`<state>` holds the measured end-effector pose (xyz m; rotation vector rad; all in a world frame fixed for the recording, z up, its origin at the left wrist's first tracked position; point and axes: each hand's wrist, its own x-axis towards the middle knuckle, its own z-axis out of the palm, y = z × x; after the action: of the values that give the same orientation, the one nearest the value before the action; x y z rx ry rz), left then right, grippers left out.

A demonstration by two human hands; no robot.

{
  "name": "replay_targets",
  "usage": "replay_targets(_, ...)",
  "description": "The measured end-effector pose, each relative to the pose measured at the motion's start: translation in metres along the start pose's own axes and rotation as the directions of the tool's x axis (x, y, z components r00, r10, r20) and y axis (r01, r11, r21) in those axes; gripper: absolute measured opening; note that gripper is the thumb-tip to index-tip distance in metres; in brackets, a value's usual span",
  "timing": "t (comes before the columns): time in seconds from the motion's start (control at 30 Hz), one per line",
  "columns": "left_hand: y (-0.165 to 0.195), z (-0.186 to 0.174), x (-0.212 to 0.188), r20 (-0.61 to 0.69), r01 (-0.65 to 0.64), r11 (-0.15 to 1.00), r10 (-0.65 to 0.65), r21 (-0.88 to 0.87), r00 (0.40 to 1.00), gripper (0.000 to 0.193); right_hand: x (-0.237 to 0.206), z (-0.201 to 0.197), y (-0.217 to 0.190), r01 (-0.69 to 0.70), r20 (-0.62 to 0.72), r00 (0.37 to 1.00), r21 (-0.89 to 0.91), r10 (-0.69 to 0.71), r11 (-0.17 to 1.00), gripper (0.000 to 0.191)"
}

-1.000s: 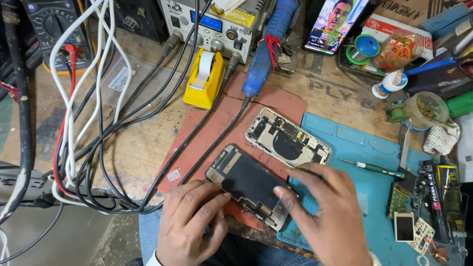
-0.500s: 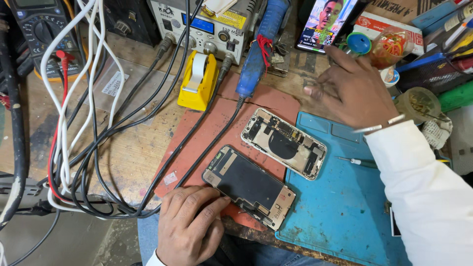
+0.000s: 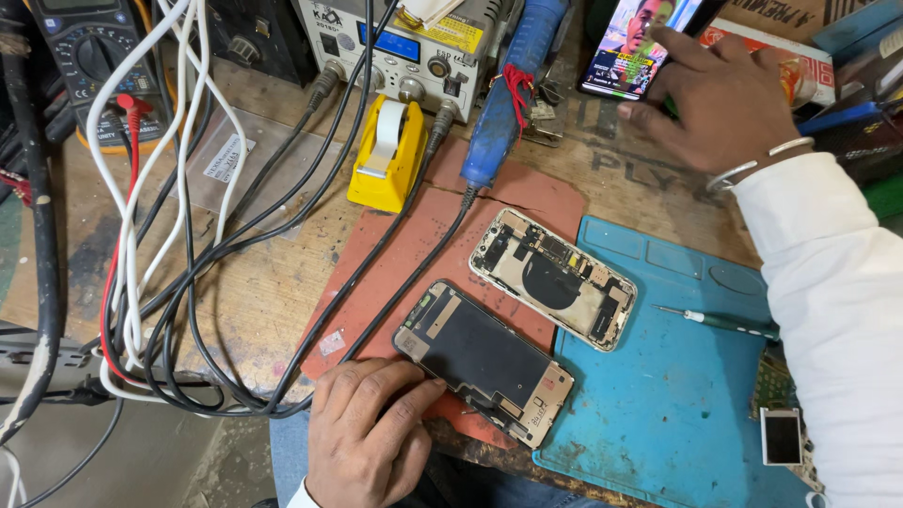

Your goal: The person opens a smartphone with a cracked screen using a metal prying tool, separates the display assembly from the frame, and then uses a small screwdriver to remove screws from the back of the display. The person then places a small metal plate onto the back of the display assembly.

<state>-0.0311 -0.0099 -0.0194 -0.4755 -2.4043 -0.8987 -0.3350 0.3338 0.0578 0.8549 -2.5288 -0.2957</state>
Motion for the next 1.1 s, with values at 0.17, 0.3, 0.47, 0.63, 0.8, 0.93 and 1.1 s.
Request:
replay_targets(0.17, -0.001, 0.002, 0.0, 0.0, 0.004, 1.0, -0.004, 0.005, 1.0, 0.042, -0.004, -0.022, 0.017, -0.083, -0.025, 0.996, -0.076, 0.081, 0.994, 0.049)
replay_targets(0.3, -0.001, 0.002, 0.0, 0.004, 0.001, 1.0, -0.001, 0.009, 1.0, 0.042, -0.012, -0.024, 0.019, 0.009, -0.074, 0.997, -0.152, -0.021, 0.988, 0.052)
replay_targets(0.47, 0.0, 0.0, 0.002, 0.01, -0.012, 1.0, 0.012, 0.012, 1.0, 0.044, -0.018, -0.007, 0.01, 0.013, -0.046, 0.999, -0.036, -0.015, 0.999, 0.047)
replay_targets(0.63, 0.002, -0.001, 0.004, 0.002, -0.013, 1.0, 0.013, 0.006, 1.0, 0.043, -0.014, 0.0, -0.003, -0.02, 0.052, 0.999, 0.078, 0.016, 0.997, 0.048)
replay_targets(0.8, 0.005, 0.001, 0.006, -0.037, 0.008, 1.0, -0.008, 0.006, 0.999, 0.039, -0.007, -0.036, -0.021, -0.014, 0.07, 0.998, 0.087, 0.008, 0.996, 0.044)
replay_targets(0.93, 0.004, 0.0, 0.007, 0.002, 0.004, 1.0, -0.004, 0.014, 1.0, 0.038, -0.017, -0.099, -0.052, 0.083, 0.06, 0.994, 0.118, -0.09, 0.99, 0.044)
replay_targets(1.1, 0.002, -0.003, 0.008, 0.005, -0.045, 0.999, 0.045, 0.0, 0.999, 0.033, -0.069, -0.178, -0.118, 0.137, 0.065, 0.984, 0.326, -0.167, 0.935, 0.036)
